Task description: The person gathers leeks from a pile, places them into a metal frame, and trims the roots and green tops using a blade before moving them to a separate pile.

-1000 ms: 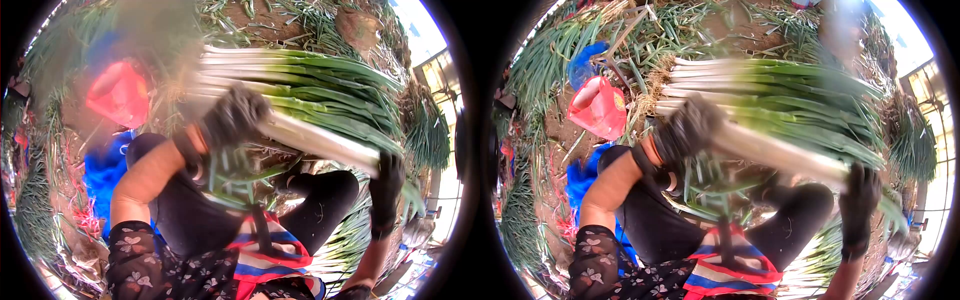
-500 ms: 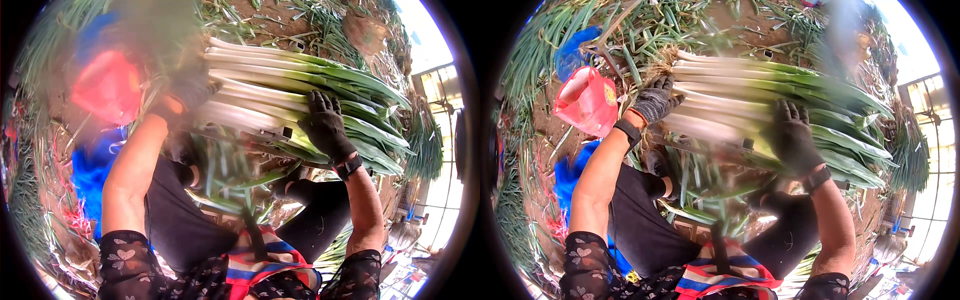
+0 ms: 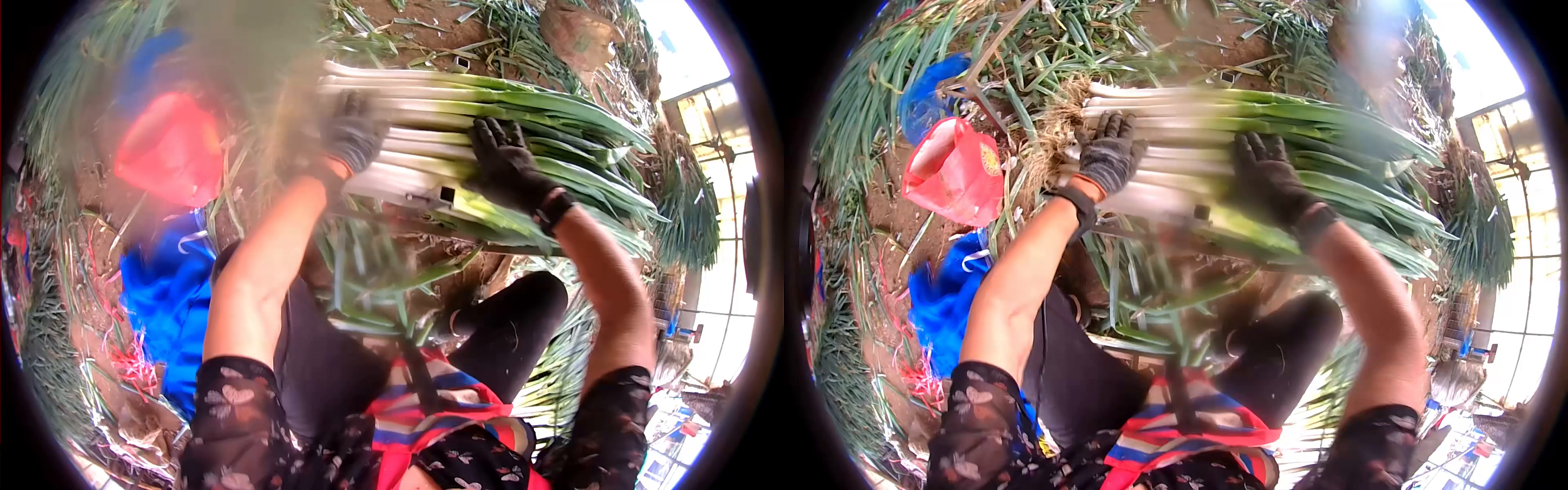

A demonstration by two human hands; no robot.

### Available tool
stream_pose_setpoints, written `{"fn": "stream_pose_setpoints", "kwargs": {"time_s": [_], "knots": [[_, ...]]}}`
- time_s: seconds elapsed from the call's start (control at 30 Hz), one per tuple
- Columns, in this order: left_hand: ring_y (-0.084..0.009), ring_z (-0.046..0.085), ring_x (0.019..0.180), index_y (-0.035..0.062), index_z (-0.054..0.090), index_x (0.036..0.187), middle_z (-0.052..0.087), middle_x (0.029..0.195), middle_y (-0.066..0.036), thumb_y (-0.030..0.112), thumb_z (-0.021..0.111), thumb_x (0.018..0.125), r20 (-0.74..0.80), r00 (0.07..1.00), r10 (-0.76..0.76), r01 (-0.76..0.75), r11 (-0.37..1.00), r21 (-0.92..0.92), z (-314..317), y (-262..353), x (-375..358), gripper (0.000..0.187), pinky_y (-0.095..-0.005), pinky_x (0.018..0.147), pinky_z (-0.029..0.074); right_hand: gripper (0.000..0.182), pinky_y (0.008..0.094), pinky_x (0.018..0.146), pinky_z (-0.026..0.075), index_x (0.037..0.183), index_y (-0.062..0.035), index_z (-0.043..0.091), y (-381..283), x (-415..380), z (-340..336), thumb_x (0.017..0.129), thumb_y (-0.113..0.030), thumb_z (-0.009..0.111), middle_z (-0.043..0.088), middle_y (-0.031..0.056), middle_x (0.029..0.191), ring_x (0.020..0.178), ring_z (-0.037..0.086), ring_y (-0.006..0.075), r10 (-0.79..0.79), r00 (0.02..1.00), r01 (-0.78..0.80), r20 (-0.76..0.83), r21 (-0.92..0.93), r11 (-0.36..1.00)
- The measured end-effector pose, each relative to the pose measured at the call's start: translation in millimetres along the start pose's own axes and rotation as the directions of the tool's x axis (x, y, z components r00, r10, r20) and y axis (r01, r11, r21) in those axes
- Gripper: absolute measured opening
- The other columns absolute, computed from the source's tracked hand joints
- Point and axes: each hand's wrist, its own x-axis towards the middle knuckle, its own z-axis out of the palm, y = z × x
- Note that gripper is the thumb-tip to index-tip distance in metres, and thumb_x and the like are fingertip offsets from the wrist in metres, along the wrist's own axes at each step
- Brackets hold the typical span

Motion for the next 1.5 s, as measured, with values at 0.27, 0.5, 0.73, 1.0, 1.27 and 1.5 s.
{"fn": "stream_pose_setpoints", "kwargs": {"time_s": [0.27, 0.5, 0.73, 1.0, 1.27, 1.5], "knots": [[-0.0301, 0.029, 0.141, 0.0132, 0.038, 0.144, 0.034, 0.151, -0.014, 0.047, 0.042, 0.093, 0.11, 0.981, 0.161, -0.189, 0.921, 0.341, -21, 7, 8, 0.061, -0.0597, 0.109, 0.018, 0.104, 0.0631, 0.113, 0.012, 0.145, 0.0008, 0.034, 89, 41, -19, 0.07, -0.065, 0.064, 0.03, 0.0305, 0.147, 0.137, 0.027, 0.0486, -0.383, 0.924, 0.383, -0.012, -0.002, 0.924], [-0.0429, 0.017, 0.144, 0.005, 0.027, 0.149, 0.02, 0.155, -0.022, 0.044, 0.047, 0.089, 0.262, 0.937, 0.233, -0.215, 0.972, -0.095, -32, -1, 35, 0.075, -0.0632, 0.112, 0.006, 0.101, 0.0739, 0.106, 0.003, 0.139, -0.0006, 0.04, 89, 51, -10, 0.071, -0.072, 0.06, 0.024, 0.0289, 0.149, 0.14, 0.018, 0.0509, -0.307, 0.943, 0.27, 0.129, 0.247, 0.931], [-0.042, 0.017, 0.144, 0.0065, 0.027, 0.149, 0.021, 0.156, -0.02, 0.053, 0.042, 0.091, 0.33, 0.918, 0.219, -0.168, 0.97, -0.178, -24, -7, 37, 0.075, -0.0659, 0.11, 0.007, 0.093, 0.0798, 0.101, 0.001, 0.138, -0.0041, 0.045, 95, 45, 1, 0.074, -0.07, 0.058, 0.024, 0.0333, 0.147, 0.136, 0.012, 0.0614, -0.359, 0.907, 0.282, 0.22, 0.315, 0.906], [-0.0377, 0.019, 0.144, 0.0074, 0.032, 0.146, 0.023, 0.155, -0.017, 0.048, 0.052, 0.085, 0.336, 0.929, 0.154, -0.073, 0.967, -0.242, -15, -2, 31, 0.076, -0.067, 0.11, 0.008, 0.091, 0.0809, 0.097, -0.008, 0.148, -0.0029, 0.029, 92, 46, 0, 0.084, -0.066, 0.047, 0.014, 0.0267, 0.155, 0.141, 0.002, 0.0556, -0.347, 0.854, 0.178, 0.387, 0.409, 0.895], [-0.037, 0.012, 0.146, 0.0067, 0.024, 0.147, 0.014, 0.158, -0.017, 0.043, 0.05, 0.087, 0.157, 0.971, 0.181, -0.138, 0.957, -0.254, 1, 4, 34, 0.075, -0.0688, 0.109, 0.007, 0.096, 0.0762, 0.102, -0.008, 0.149, -0.0084, 0.028, 89, 30, 39, 0.079, -0.07, 0.051, 0.009, 0.0233, 0.157, 0.144, -0.002, 0.0489, -0.313, 0.902, 0.197, 0.297, 0.363, 0.911], [-0.0381, 0.008, 0.146, -0.0004, 0.021, 0.147, 0.007, 0.158, -0.018, 0.041, 0.054, 0.089, 0.145, 0.987, 0.064, -0.027, 0.97, -0.242, -24, 40, 61, 0.079, -0.0613, 0.114, 0.011, 0.103, 0.0774, 0.102, -0.006, 0.15, -0.008, 0.026, 85, 30, 44, 0.075, -0.071, 0.056, 0.008, 0.0227, 0.158, 0.145, -0.003, 0.0467, -0.31, 0.922, 0.218, 0.23, 0.353, 0.91]]}}
